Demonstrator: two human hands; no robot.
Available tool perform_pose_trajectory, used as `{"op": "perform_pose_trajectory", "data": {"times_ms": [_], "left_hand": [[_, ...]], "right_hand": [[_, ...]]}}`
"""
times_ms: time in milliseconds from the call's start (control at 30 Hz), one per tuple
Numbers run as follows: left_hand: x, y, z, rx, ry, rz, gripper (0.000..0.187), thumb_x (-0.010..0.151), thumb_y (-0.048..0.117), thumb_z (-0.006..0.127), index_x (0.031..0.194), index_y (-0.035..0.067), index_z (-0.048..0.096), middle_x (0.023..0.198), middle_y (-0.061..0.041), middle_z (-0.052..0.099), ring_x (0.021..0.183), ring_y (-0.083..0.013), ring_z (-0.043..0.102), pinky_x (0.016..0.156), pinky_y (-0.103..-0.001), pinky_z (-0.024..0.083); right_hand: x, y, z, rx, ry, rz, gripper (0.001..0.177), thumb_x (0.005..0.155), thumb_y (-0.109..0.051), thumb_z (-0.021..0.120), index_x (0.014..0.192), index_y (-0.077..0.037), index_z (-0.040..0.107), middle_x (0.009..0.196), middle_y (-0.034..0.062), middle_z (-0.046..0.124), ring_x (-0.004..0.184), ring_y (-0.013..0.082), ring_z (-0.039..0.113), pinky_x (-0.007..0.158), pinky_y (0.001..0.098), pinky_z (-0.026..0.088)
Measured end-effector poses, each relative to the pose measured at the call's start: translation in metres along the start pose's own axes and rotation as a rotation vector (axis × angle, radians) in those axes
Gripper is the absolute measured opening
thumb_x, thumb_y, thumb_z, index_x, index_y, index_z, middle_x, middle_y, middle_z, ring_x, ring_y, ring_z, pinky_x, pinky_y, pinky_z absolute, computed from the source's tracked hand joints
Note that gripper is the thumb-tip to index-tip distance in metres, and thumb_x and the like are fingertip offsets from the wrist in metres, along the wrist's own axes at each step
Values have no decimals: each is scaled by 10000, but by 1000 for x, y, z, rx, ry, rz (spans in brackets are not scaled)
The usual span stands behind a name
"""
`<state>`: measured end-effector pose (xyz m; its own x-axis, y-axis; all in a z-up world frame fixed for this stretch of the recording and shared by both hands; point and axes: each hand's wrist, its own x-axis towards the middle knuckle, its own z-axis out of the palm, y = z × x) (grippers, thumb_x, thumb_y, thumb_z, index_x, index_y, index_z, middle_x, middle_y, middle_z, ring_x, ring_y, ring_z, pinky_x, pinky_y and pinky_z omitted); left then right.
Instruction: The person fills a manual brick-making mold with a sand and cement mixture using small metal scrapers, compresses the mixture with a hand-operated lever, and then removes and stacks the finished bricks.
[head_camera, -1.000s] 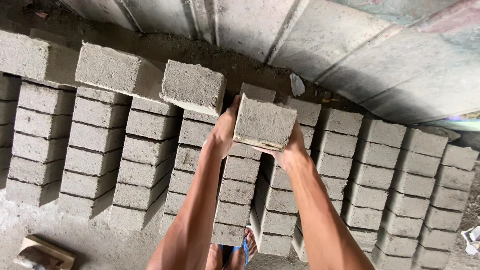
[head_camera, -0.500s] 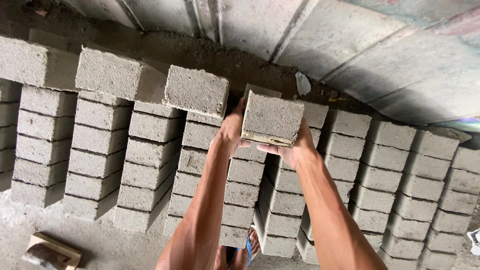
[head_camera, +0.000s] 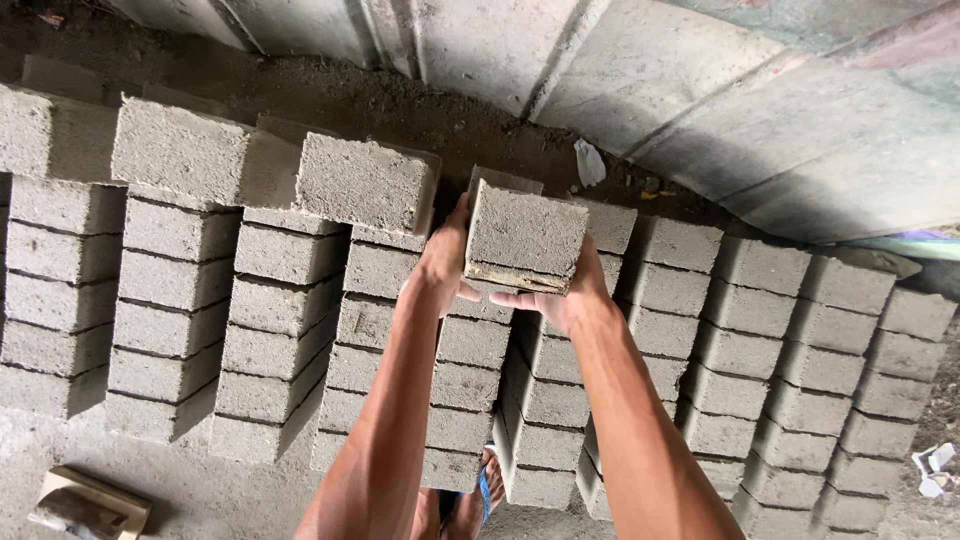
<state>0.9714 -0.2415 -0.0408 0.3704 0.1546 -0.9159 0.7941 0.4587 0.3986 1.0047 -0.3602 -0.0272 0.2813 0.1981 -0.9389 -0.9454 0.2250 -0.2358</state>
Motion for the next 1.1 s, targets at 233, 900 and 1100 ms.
{"op": "perform_pose_trajectory", "data": {"times_ms": [233, 900, 1100], "left_hand": [[-5, -1, 3, -13, -9, 25, 739, 862, 546, 370, 1436, 102, 231, 1488, -191, 195, 1322, -472, 216, 831, -743, 338], [-252, -97, -67, 28, -305, 370, 770, 800, 614, 247, 1420, 157, 238, 1518, -53, 173, 1378, -310, 240, 1074, -489, 257], [-332, -148, -110, -28, -72, 525, 554, 801, 435, 546, 1158, 15, 600, 1169, -184, 633, 1107, -299, 629, 914, -437, 532]], "right_hand": [[-5, 0, 3, 27, -30, -12, 683, 877, -546, 305, 1362, -66, 277, 1399, 244, 343, 1221, 498, 400, 912, 665, 384], [-254, 87, -15, 86, 306, -108, 435, 867, -104, 432, 1282, 1, 513, 1319, 177, 553, 1210, 277, 517, 981, 370, 403], [-382, 117, -16, -469, 96, -381, 330, 797, -281, 611, 1009, -32, 647, 1037, 107, 685, 1033, 202, 612, 889, 303, 419]]}}
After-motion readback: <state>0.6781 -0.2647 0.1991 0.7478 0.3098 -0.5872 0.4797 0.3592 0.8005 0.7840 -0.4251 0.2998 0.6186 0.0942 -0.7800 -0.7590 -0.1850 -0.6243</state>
